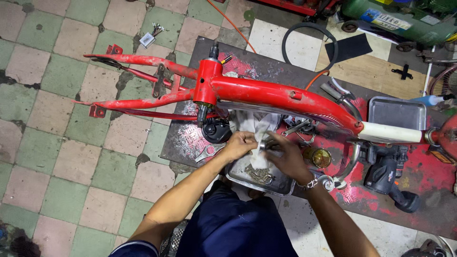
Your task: The person wipes and cleans various motorcycle parts, including a central axle-like component and the area around a red frame, using a cloth and a spray cleaner.
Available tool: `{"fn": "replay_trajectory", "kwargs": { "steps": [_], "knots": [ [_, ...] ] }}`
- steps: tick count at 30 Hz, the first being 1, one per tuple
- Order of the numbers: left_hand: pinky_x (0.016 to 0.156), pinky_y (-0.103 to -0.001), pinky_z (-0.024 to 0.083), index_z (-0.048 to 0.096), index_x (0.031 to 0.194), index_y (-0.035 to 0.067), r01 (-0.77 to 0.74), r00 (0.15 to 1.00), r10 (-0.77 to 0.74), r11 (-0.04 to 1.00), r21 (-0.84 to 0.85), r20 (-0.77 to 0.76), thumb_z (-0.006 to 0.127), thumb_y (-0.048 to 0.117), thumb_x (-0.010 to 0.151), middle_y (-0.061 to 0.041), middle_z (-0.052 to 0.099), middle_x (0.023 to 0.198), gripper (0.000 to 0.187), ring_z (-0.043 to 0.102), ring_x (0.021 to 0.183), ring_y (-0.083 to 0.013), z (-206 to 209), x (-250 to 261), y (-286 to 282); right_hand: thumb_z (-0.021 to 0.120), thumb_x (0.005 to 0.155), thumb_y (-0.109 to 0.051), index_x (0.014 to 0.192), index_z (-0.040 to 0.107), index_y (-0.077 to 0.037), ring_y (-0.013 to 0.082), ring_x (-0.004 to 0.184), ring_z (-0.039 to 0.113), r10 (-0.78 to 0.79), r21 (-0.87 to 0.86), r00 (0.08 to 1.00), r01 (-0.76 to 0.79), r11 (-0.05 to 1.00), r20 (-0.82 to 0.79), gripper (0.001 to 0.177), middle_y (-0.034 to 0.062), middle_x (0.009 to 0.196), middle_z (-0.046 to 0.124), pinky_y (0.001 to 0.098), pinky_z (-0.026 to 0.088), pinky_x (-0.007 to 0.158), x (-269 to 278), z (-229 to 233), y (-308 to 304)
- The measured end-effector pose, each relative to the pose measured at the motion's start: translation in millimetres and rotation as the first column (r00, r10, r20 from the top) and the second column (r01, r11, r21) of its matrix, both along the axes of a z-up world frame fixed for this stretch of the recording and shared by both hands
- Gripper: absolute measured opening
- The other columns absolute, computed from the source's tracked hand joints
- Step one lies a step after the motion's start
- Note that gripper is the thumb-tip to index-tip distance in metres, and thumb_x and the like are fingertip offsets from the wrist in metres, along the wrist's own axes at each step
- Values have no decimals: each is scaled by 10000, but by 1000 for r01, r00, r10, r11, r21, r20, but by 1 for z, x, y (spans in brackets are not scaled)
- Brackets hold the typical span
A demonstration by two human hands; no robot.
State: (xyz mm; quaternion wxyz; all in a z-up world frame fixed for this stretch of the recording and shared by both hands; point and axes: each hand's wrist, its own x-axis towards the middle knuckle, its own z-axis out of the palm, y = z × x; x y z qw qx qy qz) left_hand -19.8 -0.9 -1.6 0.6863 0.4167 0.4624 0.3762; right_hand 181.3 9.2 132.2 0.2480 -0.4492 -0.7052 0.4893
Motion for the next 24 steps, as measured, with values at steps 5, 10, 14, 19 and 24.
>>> {"fn": "replay_trajectory", "kwargs": {
  "steps": [5, 10, 14, 19, 24],
  "knots": [
    [594, -302, 537, 722, 974, -24, -5, 934, 184, 864, 504, -306, 767, 134, 858, -72, 691, 823, 202, 659, 667, -153, 47, -2, -3, 545, 1008, -479, 962, 661, -15, 185, 644, 659, -226, -716, 974, 154, 681, -5, 480, 90, 764, 697, 320, 523, 596, 6, -28, 1],
    [764, -384, 573, 677, 1021, 6, 233, 873, 275, 490, 840, -403, 775, 159, 862, -130, 663, 998, 242, 677, 890, -310, 61, -15, -2, 617, 1001, -457, 871, 554, -62, 134, 572, 522, -415, -910, 909, 155, 385, -21, 421, 50, 708, 612, 292, 418, 528, 8, -57, 3],
    [760, -411, 567, 665, 1007, 10, 390, 816, 207, 495, 777, -541, 777, 189, 891, -132, 656, 991, 241, 679, 912, -320, 58, -21, -1, 644, 978, -393, 930, 618, -85, 95, 564, 448, -380, -889, 925, 169, 425, -6, 313, 11, 704, 583, 272, 355, 508, 4, -54, 5],
    [692, -361, 551, 666, 1048, -30, 70, 862, 309, 713, 697, -402, 769, 159, 808, -157, 698, 948, 323, 684, 781, -299, 66, -4, -4, 647, 997, -335, 909, 672, -23, 95, 554, 477, -240, -641, 968, 141, 754, -69, 325, 17, 682, 577, 267, 372, 504, -2, -34, 6],
    [583, -256, 502, 611, 942, 75, -157, 982, 170, 976, 149, -77, 707, 96, 842, -32, 698, 773, 141, 664, 674, -88, 46, 12, 0, 680, 1014, -241, 976, 640, 10, 95, 595, 520, -237, -480, 966, 160, 863, -104, 257, 27, 708, 614, 268, 422, 541, -3, -35, 4]
  ]
}}
